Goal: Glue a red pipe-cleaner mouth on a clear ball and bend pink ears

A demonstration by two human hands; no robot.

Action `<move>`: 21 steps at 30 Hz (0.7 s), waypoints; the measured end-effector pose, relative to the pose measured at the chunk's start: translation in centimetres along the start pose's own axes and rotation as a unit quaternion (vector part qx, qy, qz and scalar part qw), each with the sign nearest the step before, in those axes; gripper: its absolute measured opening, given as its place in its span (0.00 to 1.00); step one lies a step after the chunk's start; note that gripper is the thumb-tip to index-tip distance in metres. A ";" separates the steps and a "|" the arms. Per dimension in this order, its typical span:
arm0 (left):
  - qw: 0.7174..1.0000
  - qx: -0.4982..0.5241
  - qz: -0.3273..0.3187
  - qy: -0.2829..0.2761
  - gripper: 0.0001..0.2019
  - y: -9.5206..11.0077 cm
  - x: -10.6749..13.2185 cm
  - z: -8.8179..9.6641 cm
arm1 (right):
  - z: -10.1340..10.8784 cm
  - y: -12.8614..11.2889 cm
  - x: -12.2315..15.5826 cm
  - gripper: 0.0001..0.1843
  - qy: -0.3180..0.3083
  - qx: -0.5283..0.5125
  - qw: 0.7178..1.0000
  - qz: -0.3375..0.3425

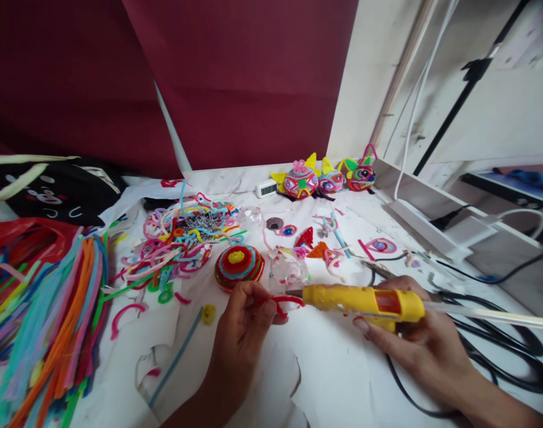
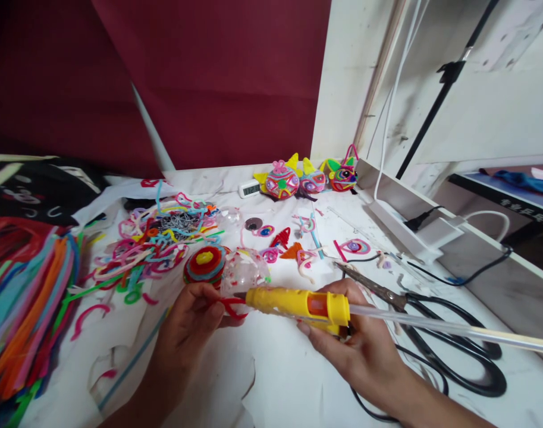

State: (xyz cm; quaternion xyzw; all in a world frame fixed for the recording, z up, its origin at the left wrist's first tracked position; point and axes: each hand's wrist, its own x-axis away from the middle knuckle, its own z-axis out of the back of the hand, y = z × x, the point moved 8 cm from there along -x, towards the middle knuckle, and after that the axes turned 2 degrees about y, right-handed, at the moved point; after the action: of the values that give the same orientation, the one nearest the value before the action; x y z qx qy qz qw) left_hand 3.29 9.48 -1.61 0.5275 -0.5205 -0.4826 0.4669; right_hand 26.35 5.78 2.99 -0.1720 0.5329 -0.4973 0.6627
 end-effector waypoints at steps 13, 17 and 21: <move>1.000 -0.015 0.003 0.004 0.10 0.0 0.2 0.0 | -0.2 1.0 1.2 0.09 -0.035 0.025 0.999 -0.005; 1.000 -0.007 0.002 0.009 0.08 0.2 0.3 -0.1 | -0.2 0.7 1.4 0.10 -0.038 0.014 0.999 0.006; 1.000 -0.007 -0.009 0.024 0.07 0.8 0.5 -0.3 | -0.4 0.8 1.5 0.12 -0.053 0.019 0.998 0.010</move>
State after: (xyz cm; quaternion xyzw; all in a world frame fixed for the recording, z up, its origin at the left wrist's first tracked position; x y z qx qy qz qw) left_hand 3.54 8.98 -0.82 0.5401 -0.5008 -0.4776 0.4789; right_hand 26.33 4.96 1.41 -0.1798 0.4890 -0.4909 0.6983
